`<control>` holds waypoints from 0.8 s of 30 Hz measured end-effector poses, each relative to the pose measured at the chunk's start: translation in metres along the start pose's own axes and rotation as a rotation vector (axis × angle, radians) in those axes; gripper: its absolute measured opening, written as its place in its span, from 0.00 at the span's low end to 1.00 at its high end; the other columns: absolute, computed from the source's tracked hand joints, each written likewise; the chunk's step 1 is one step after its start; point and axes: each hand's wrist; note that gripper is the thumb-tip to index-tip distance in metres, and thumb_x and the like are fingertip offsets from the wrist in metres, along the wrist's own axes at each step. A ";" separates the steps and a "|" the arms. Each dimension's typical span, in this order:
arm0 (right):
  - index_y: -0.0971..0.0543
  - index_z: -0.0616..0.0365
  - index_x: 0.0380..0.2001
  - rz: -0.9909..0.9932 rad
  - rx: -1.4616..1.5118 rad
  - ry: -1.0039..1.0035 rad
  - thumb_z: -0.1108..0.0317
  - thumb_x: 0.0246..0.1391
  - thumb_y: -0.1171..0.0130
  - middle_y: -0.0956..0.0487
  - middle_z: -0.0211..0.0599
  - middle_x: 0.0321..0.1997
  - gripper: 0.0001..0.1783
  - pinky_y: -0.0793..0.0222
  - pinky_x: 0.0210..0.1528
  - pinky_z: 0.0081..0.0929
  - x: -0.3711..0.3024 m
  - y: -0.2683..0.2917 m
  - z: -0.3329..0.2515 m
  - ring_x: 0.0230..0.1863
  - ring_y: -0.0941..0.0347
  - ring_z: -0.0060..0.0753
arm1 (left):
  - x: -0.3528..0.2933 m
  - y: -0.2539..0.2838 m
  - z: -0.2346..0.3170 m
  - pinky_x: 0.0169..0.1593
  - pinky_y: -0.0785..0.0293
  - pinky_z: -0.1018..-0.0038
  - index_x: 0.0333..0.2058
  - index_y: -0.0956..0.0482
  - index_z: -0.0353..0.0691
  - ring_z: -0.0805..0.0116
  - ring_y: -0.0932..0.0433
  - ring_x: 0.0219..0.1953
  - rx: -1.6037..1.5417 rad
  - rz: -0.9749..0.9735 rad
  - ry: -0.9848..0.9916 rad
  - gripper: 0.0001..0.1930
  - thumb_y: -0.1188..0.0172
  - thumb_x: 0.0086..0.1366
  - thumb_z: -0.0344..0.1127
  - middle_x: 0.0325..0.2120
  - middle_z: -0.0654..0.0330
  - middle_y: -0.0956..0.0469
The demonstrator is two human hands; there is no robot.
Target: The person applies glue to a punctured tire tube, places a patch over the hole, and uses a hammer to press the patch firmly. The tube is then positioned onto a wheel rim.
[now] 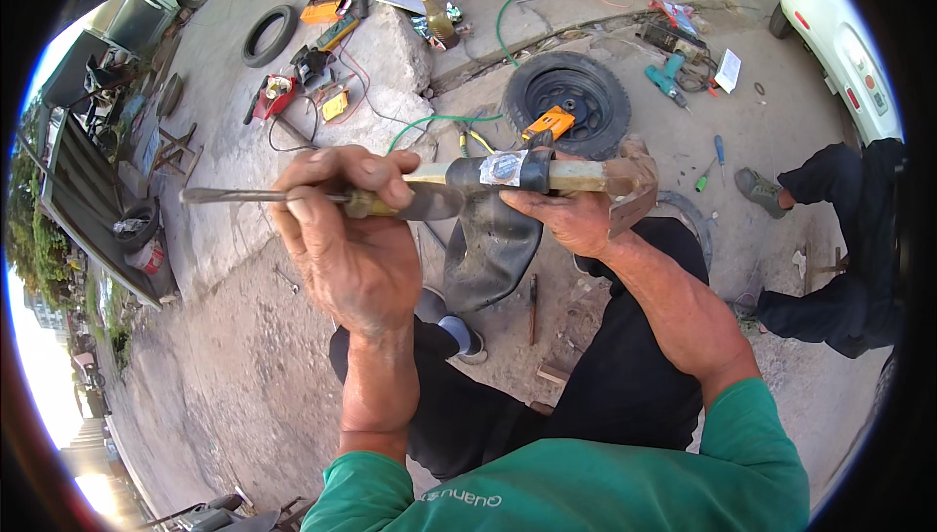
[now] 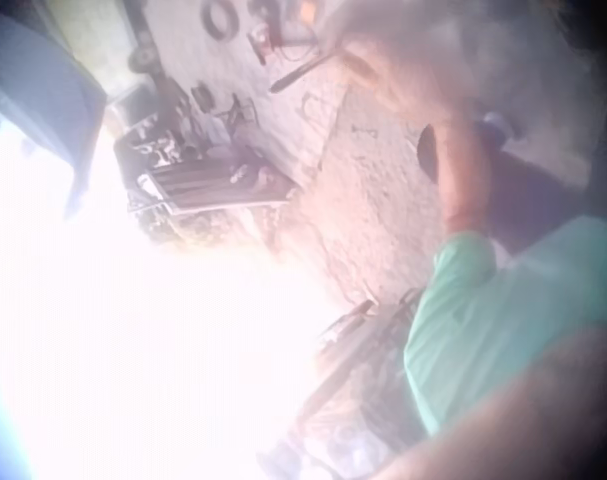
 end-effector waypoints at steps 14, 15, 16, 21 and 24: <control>0.22 0.58 0.46 -0.050 0.275 -0.244 0.63 0.57 0.26 0.20 0.24 0.39 0.19 0.31 0.45 0.22 -0.009 -0.008 -0.011 0.41 0.29 0.16 | 0.002 -0.014 0.000 0.41 0.28 0.70 0.41 0.23 0.34 0.71 0.26 0.31 0.882 -0.220 0.198 0.25 0.57 0.80 0.52 0.35 0.57 0.20; 0.21 0.58 0.46 -0.037 0.273 -0.244 0.63 0.57 0.26 0.20 0.24 0.40 0.19 0.31 0.45 0.22 -0.009 -0.008 -0.010 0.41 0.28 0.16 | 0.003 -0.012 0.005 0.39 0.29 0.72 0.41 0.23 0.34 0.71 0.26 0.30 0.892 -0.222 0.291 0.25 0.57 0.80 0.53 0.34 0.57 0.20; 0.21 0.58 0.46 -0.023 0.270 -0.244 0.63 0.57 0.26 0.20 0.24 0.40 0.19 0.30 0.45 0.21 -0.011 -0.007 -0.008 0.41 0.28 0.16 | 0.004 -0.011 0.008 0.37 0.30 0.74 0.40 0.23 0.35 0.72 0.26 0.29 0.902 -0.225 0.383 0.25 0.57 0.80 0.53 0.34 0.57 0.21; 0.21 0.59 0.47 -0.033 0.225 -0.194 0.65 0.56 0.26 0.19 0.27 0.39 0.19 0.29 0.46 0.24 -0.007 -0.007 -0.009 0.41 0.26 0.18 | 0.003 -0.016 0.031 0.28 0.29 0.79 0.43 0.23 0.36 0.72 0.24 0.27 0.665 -0.114 0.341 0.24 0.54 0.79 0.54 0.34 0.52 0.20; 0.21 0.59 0.47 -0.056 0.070 -0.077 0.67 0.55 0.26 0.18 0.30 0.39 0.19 0.28 0.47 0.26 -0.004 -0.004 -0.007 0.42 0.24 0.19 | -0.009 -0.029 0.048 0.27 0.23 0.77 0.40 0.25 0.39 0.66 0.22 0.28 0.452 -0.061 -0.044 0.24 0.61 0.80 0.54 0.37 0.43 0.20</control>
Point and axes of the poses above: each hand's wrist, its own x-axis towards the middle knuckle, its own y-axis out of the back of the hand, z = x × y
